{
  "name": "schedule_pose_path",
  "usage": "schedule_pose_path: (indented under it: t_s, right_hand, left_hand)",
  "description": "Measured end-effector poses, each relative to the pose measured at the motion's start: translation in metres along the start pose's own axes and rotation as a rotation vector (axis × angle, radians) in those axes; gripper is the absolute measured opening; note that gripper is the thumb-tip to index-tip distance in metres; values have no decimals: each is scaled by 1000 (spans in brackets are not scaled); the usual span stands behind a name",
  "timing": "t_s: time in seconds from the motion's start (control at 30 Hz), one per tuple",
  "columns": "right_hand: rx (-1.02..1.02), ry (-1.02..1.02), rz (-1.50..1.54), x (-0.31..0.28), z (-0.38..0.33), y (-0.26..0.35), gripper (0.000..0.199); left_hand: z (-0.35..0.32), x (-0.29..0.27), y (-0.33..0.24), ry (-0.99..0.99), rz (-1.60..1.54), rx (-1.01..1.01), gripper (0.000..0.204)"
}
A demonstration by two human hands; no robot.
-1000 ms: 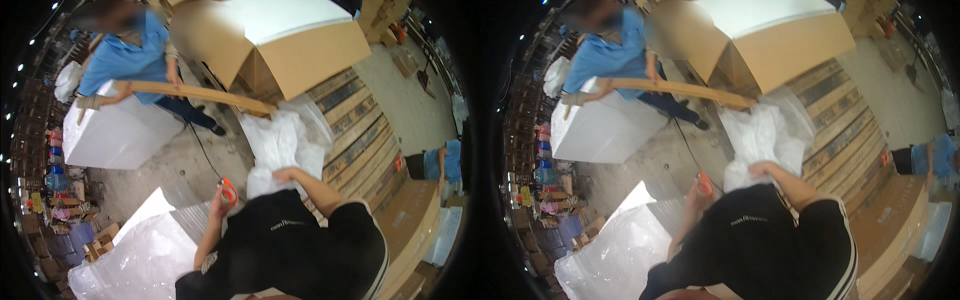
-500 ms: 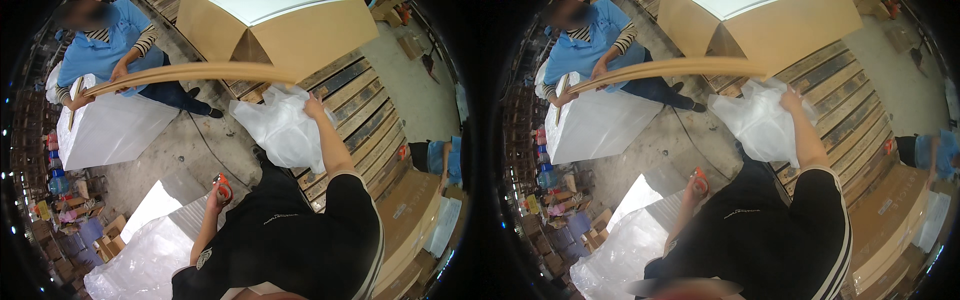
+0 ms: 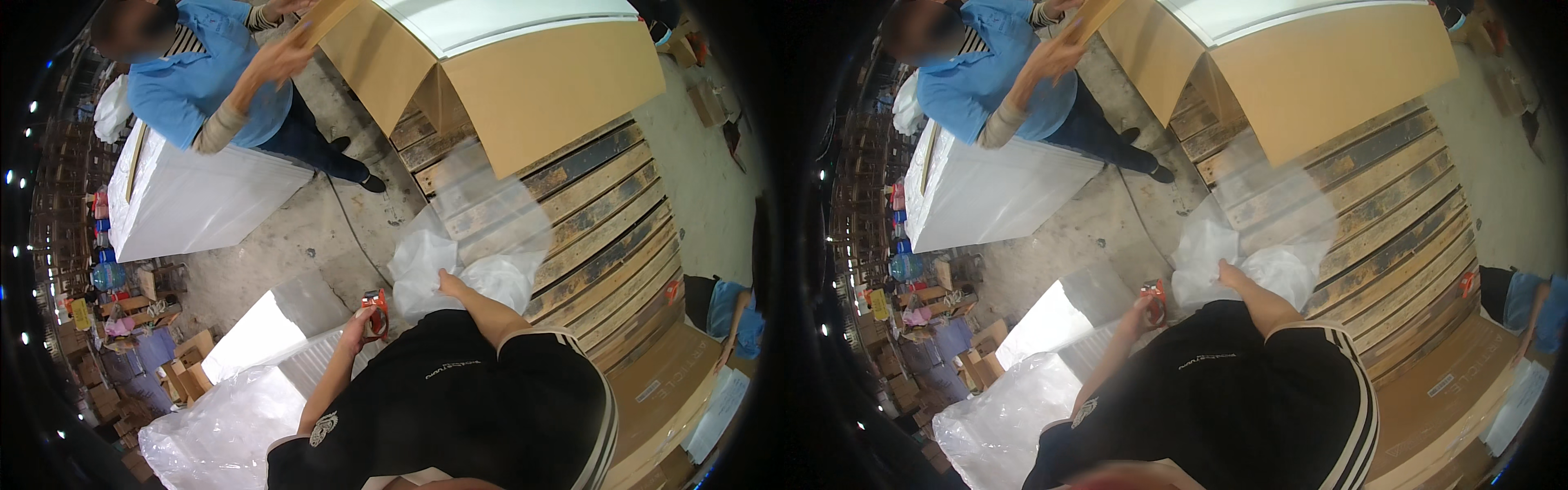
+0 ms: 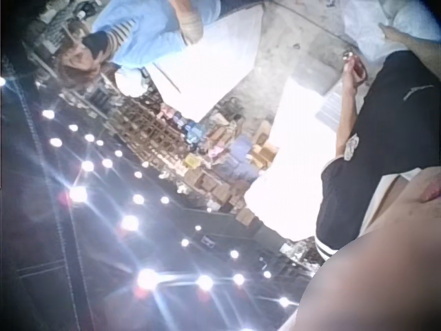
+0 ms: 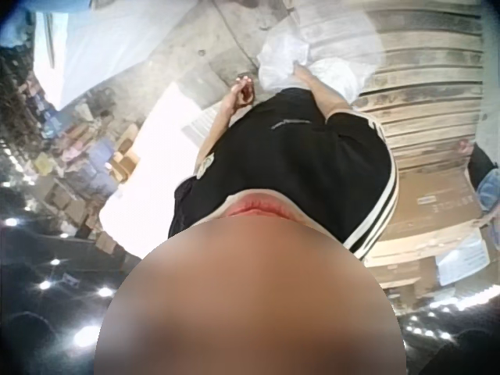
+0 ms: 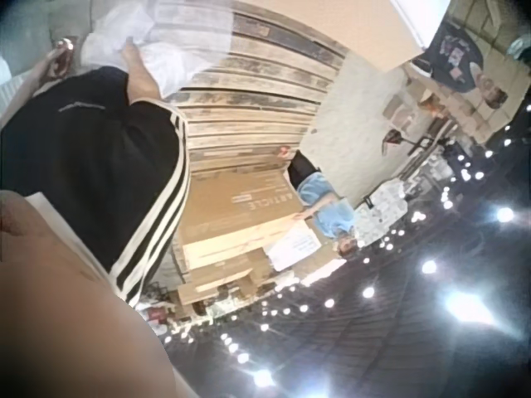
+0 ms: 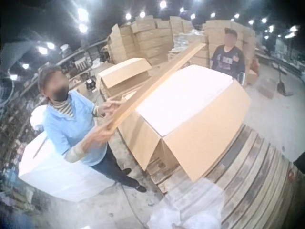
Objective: The person places white foam inserts into a large cardboard box on a wooden pallet, folds the flaps, and seals the box with packing tape using a handheld tape dispenser. A coworker assists by holding the box and applying tape on the opposite side.
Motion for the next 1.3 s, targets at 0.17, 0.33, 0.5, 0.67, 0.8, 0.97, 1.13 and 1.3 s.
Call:
schedule_pose_path:
  t_s: [0.17,0.33,0.5,0.67,0.8,0.97,1.13,1.3]
  right_hand:
    - [65,208,-251,-56,50,-51,78]
    - [219,522,-186,-134,29,-67,55]
    - [98,640,-351,-146,8,-62,49]
    - [-9,633,-397,-127,36,-92,47]
    - [140,473,17,-119,30,-85,55]
    - [292,518,-292,-171,1,-36,61]
    - [-2,825,-599,-273,-1,-38,71]
    - [385,320,-676,-374,-41,-62,60]
  left_hand:
    - [21,12,-8,127,12,59,61]
    - [28,18,-17,180,59,155,57]
    - [26,19,-19,88,35,138,61]
    - [18,18,-27,13,62,91,68]
    - [10,22,-37,-75,80,73,70]
    - [8,25,-42,-14,71,142,62]
    - [14,16,-39,11,189,204,56]
    - [20,11,-26,-97,164,93,61]
Point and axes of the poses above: each hand's wrist, its own z-axis towards the middle knuckle, its own x-axis out of the palm, y = z × x, the point moved 1 cm from there along z, towards the middle knuckle, and after that the axes turned 6 degrees about -x, right-handed, at the moved point
